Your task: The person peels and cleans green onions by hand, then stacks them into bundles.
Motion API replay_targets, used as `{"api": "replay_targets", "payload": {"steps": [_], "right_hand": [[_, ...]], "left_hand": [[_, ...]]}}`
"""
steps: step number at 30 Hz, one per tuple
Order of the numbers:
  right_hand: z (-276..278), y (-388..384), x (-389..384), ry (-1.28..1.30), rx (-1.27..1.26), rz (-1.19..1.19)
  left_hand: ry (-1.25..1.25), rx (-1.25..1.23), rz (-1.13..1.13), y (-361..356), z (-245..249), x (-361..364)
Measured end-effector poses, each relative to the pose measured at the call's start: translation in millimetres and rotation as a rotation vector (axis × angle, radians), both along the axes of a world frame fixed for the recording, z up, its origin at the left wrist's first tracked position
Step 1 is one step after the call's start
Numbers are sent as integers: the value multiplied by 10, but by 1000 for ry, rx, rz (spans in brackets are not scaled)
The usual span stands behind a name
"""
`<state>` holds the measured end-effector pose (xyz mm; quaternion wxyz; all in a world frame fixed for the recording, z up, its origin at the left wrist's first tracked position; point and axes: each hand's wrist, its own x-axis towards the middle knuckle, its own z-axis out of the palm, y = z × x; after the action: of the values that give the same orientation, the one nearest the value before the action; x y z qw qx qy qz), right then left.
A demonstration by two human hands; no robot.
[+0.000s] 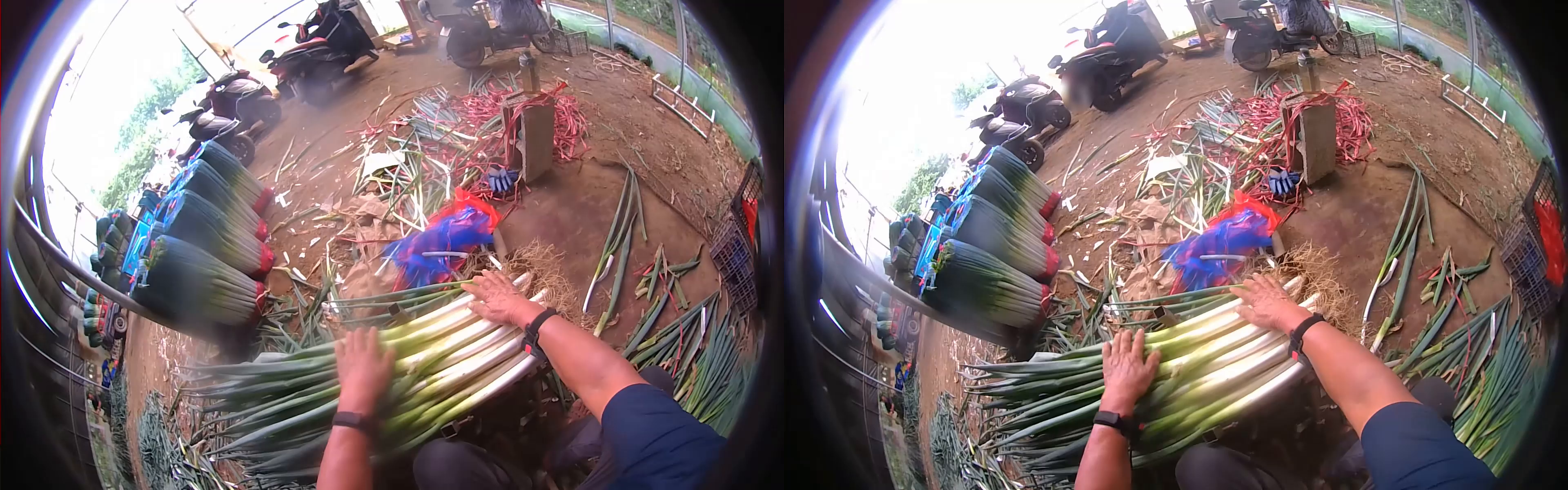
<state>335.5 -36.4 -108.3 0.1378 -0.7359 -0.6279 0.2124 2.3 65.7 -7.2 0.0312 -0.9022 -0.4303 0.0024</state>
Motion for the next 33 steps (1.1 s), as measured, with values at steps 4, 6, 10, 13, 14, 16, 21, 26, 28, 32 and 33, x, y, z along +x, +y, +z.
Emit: {"api": "replay_targets", "payload": {"steps": [4,6,10,13,14,16,21,26,28,32,33], "right_hand": [[73,51,-62,-26,-71,-47],[31,134,-48,-16,-108,-40],[-33,212,-35,-20,-130,-48],[41,85,-94,-27,-58,-100],[112,-7,-150,-31,9,-111],[107,-143,-283,-22,42,-110],[94,-271,-364,-53,16,-49],[95,-307,-363,-74,1,-52],[19,-298,-339,-67,5,-85],[-115,-279,-383,-57,119,-169],[-133,-269,-376,-15,147,-162]], "left_hand": [[66,-140,41,-89,92,-11],[32,-169,48,-23,-46,-30],[90,-286,94,213,-123,47],[117,-247,77,203,-170,45],[143,-239,86,205,-142,78],[106,-227,80,225,-143,82],[81,-245,91,169,-160,104],[165,-222,91,-49,-33,90],[136,-274,84,24,-34,93],[146,-268,107,221,-40,123],[222,-263,129,285,30,125]]}}
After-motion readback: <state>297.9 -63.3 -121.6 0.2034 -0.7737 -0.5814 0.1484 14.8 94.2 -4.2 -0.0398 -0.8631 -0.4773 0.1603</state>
